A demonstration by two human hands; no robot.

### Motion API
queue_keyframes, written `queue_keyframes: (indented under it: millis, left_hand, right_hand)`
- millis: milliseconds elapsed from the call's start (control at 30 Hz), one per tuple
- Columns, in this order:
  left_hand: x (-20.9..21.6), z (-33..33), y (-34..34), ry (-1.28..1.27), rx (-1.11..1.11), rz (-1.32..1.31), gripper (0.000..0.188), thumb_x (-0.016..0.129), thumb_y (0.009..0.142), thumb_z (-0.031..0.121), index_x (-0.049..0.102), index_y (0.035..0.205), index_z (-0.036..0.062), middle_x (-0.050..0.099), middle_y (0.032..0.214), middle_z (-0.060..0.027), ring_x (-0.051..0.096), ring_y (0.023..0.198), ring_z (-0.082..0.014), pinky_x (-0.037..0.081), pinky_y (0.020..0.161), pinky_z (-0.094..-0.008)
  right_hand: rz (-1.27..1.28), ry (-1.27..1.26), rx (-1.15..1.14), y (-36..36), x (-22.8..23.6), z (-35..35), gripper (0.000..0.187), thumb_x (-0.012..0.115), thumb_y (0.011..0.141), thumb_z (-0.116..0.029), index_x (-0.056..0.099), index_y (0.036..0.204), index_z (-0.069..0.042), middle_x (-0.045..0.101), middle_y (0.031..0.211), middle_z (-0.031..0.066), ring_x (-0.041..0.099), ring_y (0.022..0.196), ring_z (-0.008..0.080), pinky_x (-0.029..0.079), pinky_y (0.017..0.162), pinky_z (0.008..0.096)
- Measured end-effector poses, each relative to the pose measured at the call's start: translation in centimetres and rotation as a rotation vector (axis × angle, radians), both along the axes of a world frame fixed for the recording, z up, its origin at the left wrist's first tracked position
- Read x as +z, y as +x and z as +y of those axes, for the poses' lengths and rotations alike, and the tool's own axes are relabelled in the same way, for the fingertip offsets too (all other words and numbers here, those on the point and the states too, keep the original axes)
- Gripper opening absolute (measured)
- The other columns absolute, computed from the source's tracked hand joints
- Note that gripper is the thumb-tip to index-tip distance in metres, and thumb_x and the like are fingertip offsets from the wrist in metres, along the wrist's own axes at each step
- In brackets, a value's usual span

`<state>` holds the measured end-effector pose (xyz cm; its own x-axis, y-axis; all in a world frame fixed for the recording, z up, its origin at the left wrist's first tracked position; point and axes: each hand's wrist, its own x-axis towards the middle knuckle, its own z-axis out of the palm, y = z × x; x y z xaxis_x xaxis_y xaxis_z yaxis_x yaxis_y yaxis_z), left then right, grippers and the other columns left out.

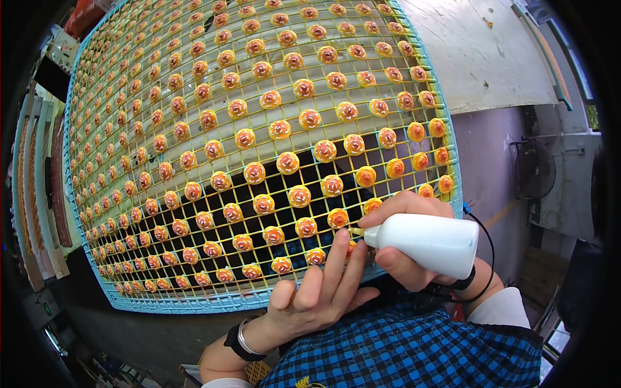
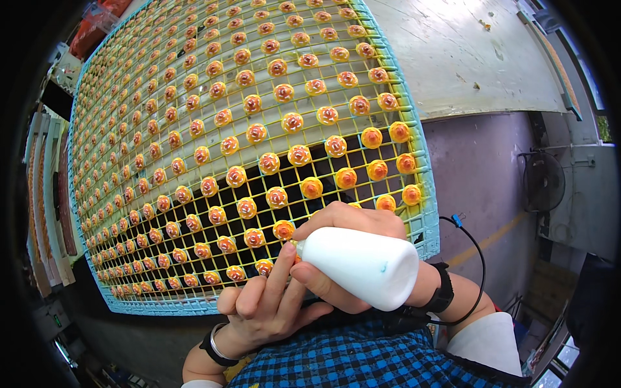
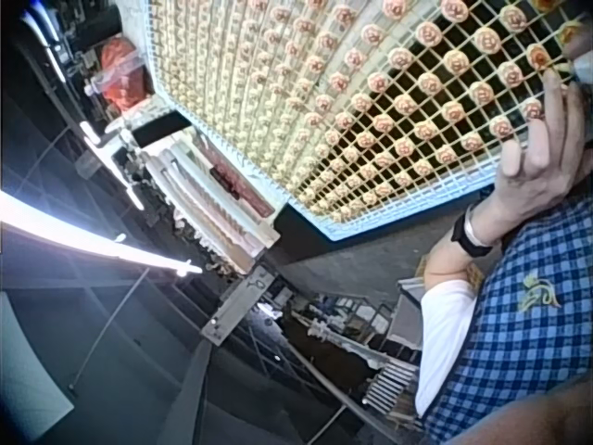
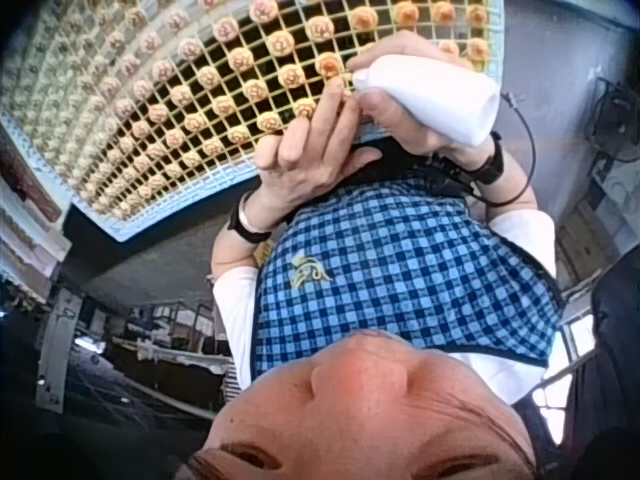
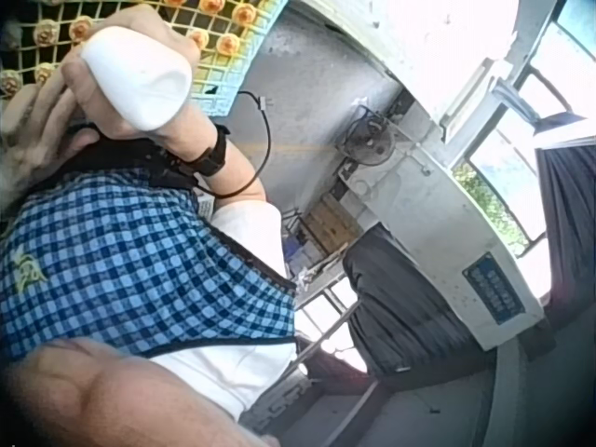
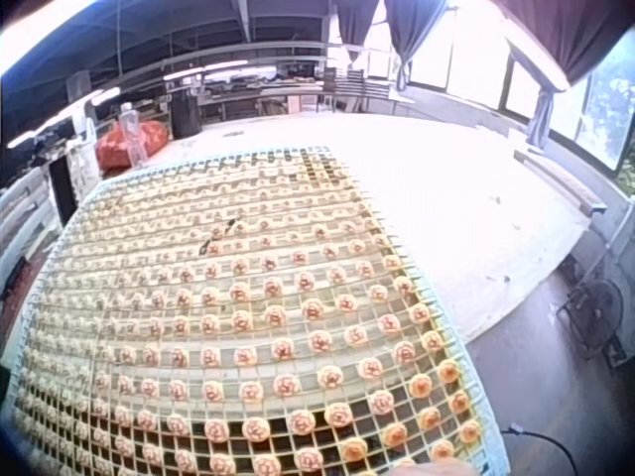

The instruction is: Applying adhesive or sealant from a squeeze bottle onto a large grid of small decorative round objects.

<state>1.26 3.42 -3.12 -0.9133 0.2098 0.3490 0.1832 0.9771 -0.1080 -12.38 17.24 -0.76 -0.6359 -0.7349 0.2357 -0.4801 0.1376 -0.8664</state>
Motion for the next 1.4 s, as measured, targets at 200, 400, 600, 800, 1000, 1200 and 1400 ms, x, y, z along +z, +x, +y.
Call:
queue_keyframes:
  millis: [200,400,600,800,1000,1200,1400]
  left_hand:
    - [-0.2,-0.1,0.2,-0.035,0.004,0.001,0.057,0.032,0.091,0.062,0.063,0.116,0.0213,0.062,0.12,0.0056,0.032,0.093,-0.0129,0.022,0.086,-0.0332]
    - [0.0,-0.1,0.0,0.024,-0.01,0.001,0.059,0.038,0.089,0.063,0.063,0.115,0.0149,0.061,0.121,0.0024,0.032,0.086,-0.0119,0.023,0.078,-0.0302]
    - [0.0,0.0,-0.1,0.017,-0.003,0.006,0.059,0.036,0.09,0.062,0.064,0.114,0.0155,0.062,0.12,0.0031,0.031,0.085,-0.0118,0.023,0.078,-0.0301]
    - [0.0,0.0,-0.2,0.012,0.004,0.009,0.059,0.035,0.091,0.061,0.064,0.115,0.0162,0.062,0.119,0.0042,0.031,0.085,-0.0118,0.023,0.078,-0.03]
    - [-0.1,0.0,-0.1,0.011,0.002,0.012,0.059,0.036,0.091,0.062,0.065,0.114,0.0163,0.062,0.119,0.004,0.031,0.085,-0.0114,0.023,0.078,-0.0298]
    - [0.0,0.0,-0.2,0.018,-0.001,0.007,0.058,0.036,0.091,0.061,0.065,0.114,0.0163,0.062,0.119,0.0034,0.031,0.085,-0.0111,0.023,0.078,-0.0298]
    - [0.2,0.0,-0.2,0.012,0.003,0.007,0.059,0.037,0.09,0.062,0.066,0.114,0.0159,0.062,0.119,0.0037,0.031,0.086,-0.0112,0.022,0.079,-0.0299]
  right_hand:
    - [0.022,0.001,-0.004,0.0,0.0,0.1,0.018,0.068,0.078,-0.02,0.062,0.08,-0.003,0.061,0.079,0.0093,0.062,0.058,0.0214,0.049,0.048,0.0286]
    - [0.048,0.008,0.004,-0.1,0.2,0.1,0.017,0.068,0.077,-0.018,0.062,0.078,-0.003,0.062,0.08,0.0099,0.062,0.058,0.0213,0.049,0.048,0.0287]
    - [0.044,0.013,-0.043,0.0,0.3,0.3,0.016,0.067,0.077,-0.017,0.062,0.077,-0.002,0.062,0.079,0.0099,0.063,0.059,0.0208,0.049,0.049,0.0282]
    - [0.02,0.026,-0.07,0.0,0.3,0.1,0.016,0.068,0.077,-0.017,0.062,0.077,-0.002,0.062,0.079,0.0098,0.063,0.059,0.0208,0.049,0.05,0.028]
    - [-0.054,0.022,-0.112,0.4,0.3,0.2,0.015,0.068,0.078,-0.016,0.062,0.078,-0.002,0.061,0.079,0.0098,0.062,0.06,0.0205,0.049,0.05,0.0283]
    - [-0.108,0.028,-0.126,0.4,0.4,0.1,0.015,0.068,0.079,-0.016,0.063,0.079,-0.001,0.061,0.08,0.01,0.062,0.06,0.0209,0.049,0.051,0.0289]
    - [-0.282,-0.009,-0.197,1.0,0.3,0.2,0.018,0.068,0.08,-0.018,0.063,0.082,0.0,0.062,0.08,0.0106,0.063,0.062,0.0206,0.049,0.053,0.0281]
